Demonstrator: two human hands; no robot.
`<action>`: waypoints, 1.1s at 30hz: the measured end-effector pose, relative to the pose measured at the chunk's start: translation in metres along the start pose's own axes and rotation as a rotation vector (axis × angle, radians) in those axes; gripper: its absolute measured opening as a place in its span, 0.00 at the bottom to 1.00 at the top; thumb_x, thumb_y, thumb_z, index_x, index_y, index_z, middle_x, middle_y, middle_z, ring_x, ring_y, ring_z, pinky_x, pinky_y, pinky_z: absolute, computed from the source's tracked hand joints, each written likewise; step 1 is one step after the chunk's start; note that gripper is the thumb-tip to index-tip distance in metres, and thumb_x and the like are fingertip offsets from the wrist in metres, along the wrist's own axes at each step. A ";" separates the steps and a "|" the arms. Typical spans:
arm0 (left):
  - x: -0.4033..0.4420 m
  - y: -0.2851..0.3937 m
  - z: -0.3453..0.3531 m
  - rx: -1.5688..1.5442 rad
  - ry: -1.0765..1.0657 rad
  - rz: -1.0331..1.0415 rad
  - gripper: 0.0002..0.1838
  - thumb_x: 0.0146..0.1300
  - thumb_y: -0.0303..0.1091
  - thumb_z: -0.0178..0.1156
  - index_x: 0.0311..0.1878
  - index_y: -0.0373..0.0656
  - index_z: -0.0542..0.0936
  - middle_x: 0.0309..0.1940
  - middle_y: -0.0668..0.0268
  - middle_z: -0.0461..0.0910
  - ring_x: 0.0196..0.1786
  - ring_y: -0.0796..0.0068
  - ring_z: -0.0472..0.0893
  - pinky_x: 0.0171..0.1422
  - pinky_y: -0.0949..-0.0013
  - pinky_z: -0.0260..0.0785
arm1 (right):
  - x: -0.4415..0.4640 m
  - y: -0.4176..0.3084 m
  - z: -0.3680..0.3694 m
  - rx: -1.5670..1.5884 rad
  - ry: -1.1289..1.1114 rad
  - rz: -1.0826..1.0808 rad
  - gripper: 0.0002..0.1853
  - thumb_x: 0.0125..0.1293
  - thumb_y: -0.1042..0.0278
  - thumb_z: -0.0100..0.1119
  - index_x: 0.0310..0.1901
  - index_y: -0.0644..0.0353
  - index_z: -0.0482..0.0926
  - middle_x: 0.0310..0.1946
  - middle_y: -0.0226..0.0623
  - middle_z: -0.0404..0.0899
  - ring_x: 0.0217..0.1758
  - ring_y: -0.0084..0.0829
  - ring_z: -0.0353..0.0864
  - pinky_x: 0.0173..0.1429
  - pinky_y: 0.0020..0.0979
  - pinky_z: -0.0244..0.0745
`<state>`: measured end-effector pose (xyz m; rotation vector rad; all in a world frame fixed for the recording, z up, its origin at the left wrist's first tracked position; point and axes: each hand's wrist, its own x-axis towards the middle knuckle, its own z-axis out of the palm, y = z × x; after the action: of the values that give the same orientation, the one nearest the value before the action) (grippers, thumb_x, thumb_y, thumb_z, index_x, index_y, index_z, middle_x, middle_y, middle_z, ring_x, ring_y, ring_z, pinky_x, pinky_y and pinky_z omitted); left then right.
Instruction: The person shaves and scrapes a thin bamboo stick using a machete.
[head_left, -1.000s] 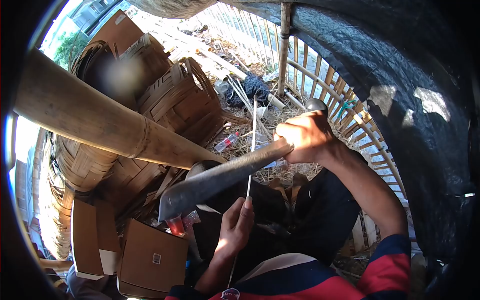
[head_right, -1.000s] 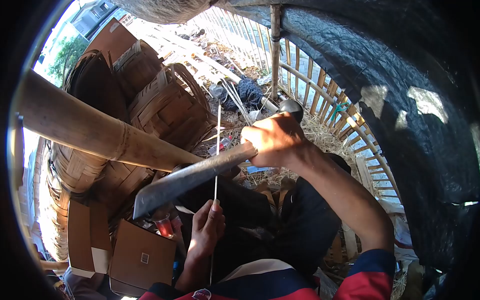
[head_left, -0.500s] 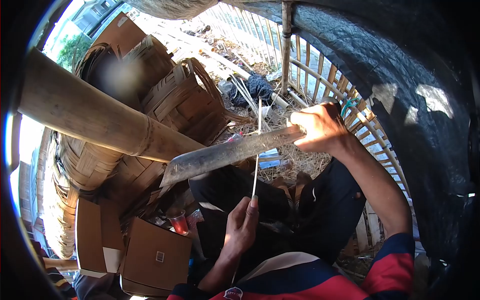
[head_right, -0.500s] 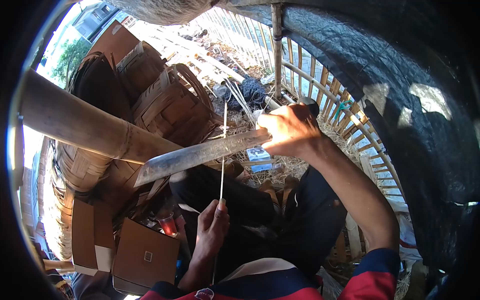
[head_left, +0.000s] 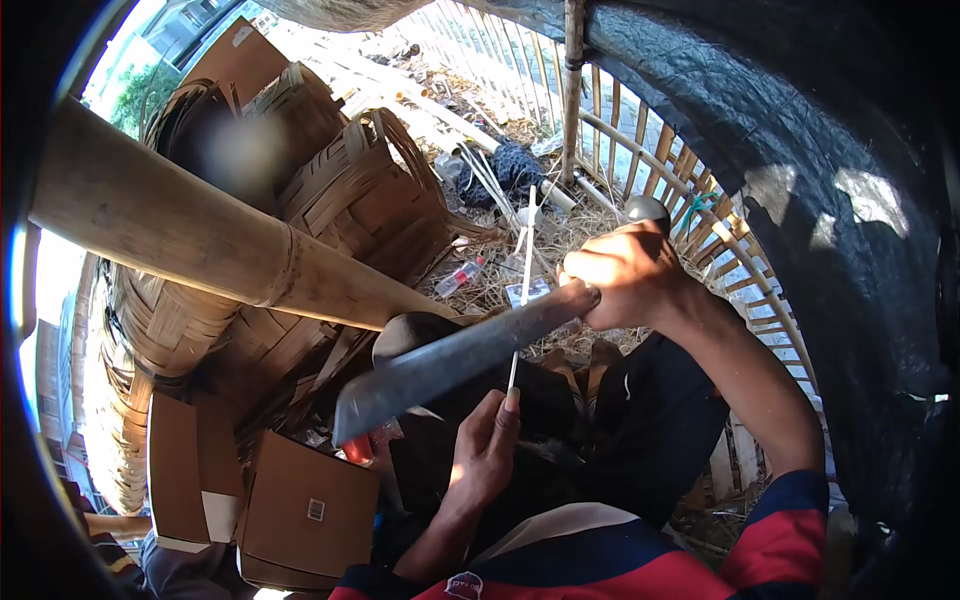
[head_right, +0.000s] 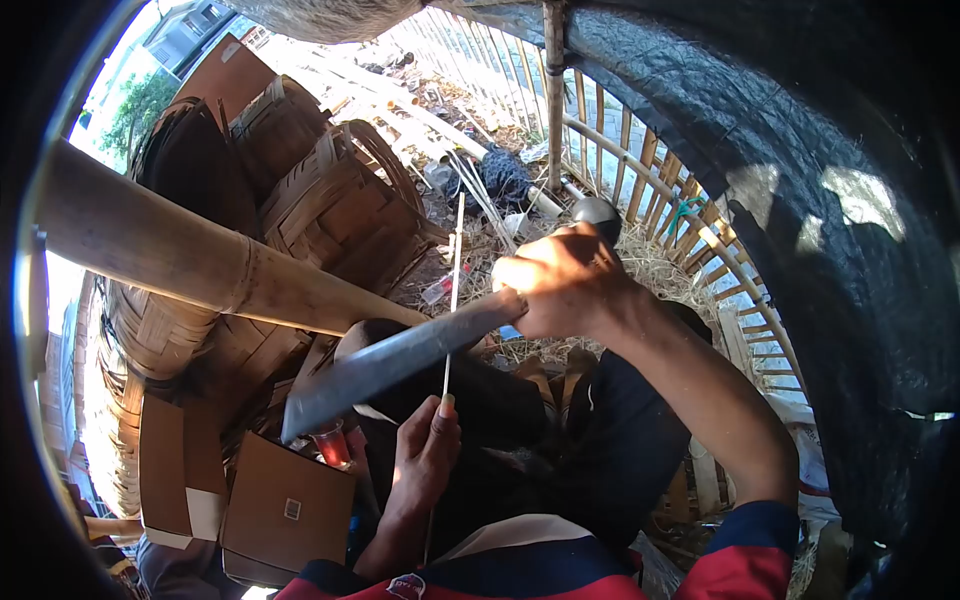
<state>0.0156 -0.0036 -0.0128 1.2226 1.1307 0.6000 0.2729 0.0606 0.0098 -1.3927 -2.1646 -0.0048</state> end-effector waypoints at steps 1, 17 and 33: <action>0.001 0.001 0.000 0.001 -0.001 -0.004 0.20 0.75 0.45 0.48 0.29 0.42 0.69 0.21 0.78 0.61 0.26 0.90 0.59 0.28 0.79 0.52 | -0.001 -0.001 0.003 0.005 0.013 -0.064 0.04 0.46 0.66 0.61 0.26 0.51 0.78 0.22 0.34 0.81 0.27 0.38 0.83 0.33 0.41 0.74; 0.011 0.001 0.000 -0.126 -0.051 -0.015 0.17 0.75 0.44 0.48 0.32 0.42 0.71 0.23 0.80 0.61 0.26 0.91 0.57 0.29 0.81 0.49 | -0.010 0.063 -0.012 0.245 0.227 0.521 0.13 0.56 0.63 0.63 0.25 0.66 0.81 0.14 0.40 0.76 0.18 0.26 0.76 0.26 0.33 0.68; 0.011 -0.001 -0.007 0.173 0.112 0.144 0.18 0.74 0.47 0.50 0.34 0.43 0.71 0.19 0.78 0.62 0.21 0.90 0.60 0.24 0.80 0.51 | 0.012 0.017 -0.005 0.033 0.039 0.173 0.11 0.34 0.67 0.63 0.25 0.54 0.77 0.19 0.36 0.76 0.24 0.41 0.78 0.28 0.37 0.70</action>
<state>0.0129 0.0081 -0.0175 1.4430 1.2148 0.6979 0.2856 0.0767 0.0144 -1.5434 -1.9980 0.0679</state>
